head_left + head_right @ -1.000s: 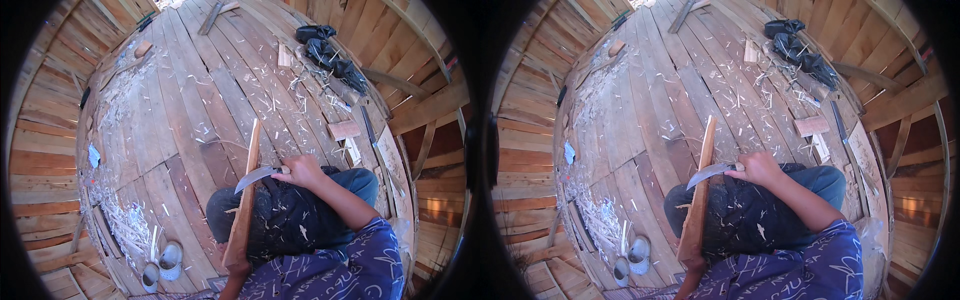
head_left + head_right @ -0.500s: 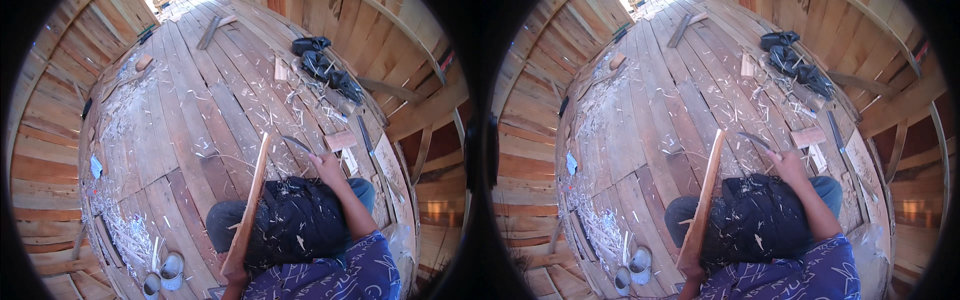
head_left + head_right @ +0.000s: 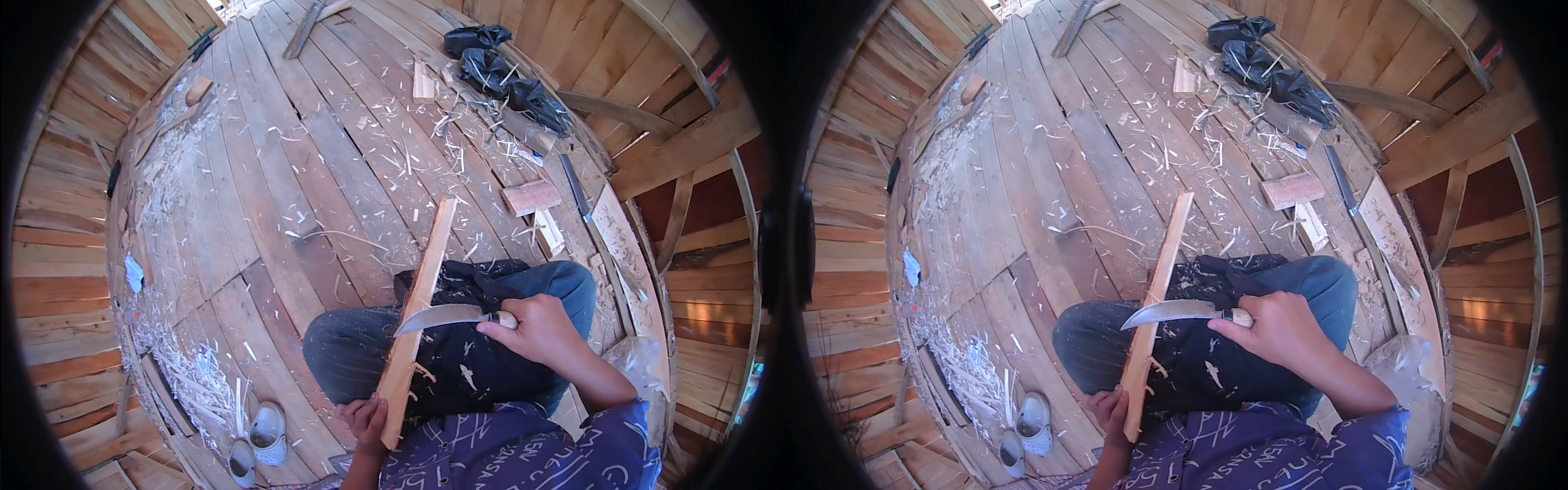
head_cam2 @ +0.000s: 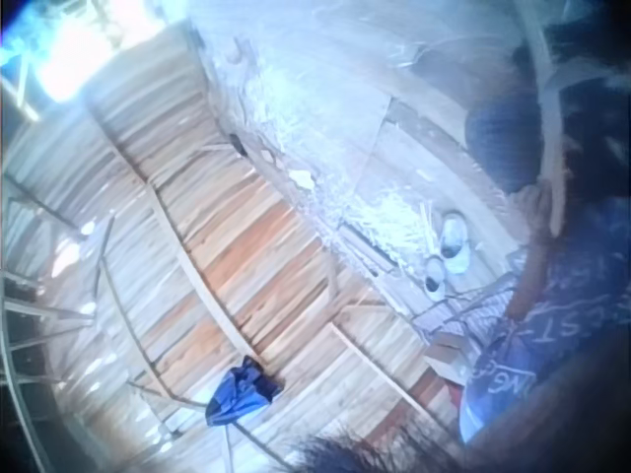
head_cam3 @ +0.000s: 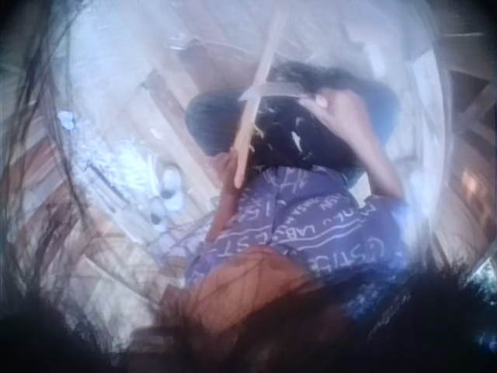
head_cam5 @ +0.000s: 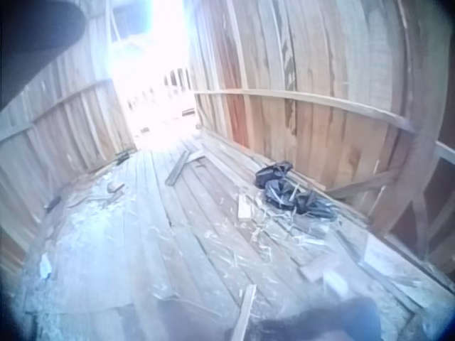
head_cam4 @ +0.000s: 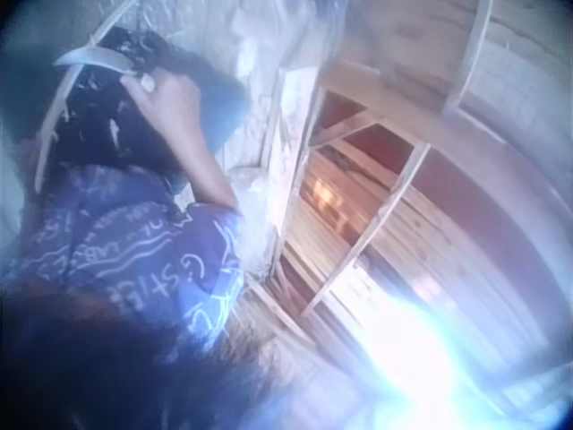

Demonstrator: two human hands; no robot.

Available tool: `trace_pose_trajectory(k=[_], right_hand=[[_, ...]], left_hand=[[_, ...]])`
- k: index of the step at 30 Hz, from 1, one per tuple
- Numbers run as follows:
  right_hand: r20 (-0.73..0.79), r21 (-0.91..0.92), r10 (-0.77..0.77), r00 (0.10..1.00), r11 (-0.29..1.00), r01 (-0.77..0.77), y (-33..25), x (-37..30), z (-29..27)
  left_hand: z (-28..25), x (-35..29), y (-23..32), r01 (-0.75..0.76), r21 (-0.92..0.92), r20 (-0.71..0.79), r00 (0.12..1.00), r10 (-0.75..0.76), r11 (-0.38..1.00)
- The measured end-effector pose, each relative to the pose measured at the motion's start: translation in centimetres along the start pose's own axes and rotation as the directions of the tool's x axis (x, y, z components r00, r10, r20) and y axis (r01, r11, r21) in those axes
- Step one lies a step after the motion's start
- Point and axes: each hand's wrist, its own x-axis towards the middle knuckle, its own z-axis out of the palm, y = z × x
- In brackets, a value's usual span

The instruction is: The person is using a curved knife to shave down the edges of a piece of wood and a thin wooden rod.

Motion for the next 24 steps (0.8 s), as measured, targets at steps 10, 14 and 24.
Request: trace_pose_trajectory(k=[10,14,24], right_hand=[[0.098,-0.122,-0.012,0.995,0.992,0.024,1.8,-0.7,1.6],[0.093,-0.139,-0.007,0.996,0.99,0.019,2.7,0.3,2.7],[0.045,-0.206,-0.094,0.995,0.973,0.102,4.1,2.1,3.8]], left_hand=[[0.8,-1.1,-0.8,-0.01,-0.021,-0.02,1.0,0.009,1.0],[0.6,-0.7,-0.5,-0.012,0.001,0.005,1.0,0.012,1.0],[0.4,-0.8,-0.6,-0.018,0.03,0.069,0.997,0.016,0.999]])
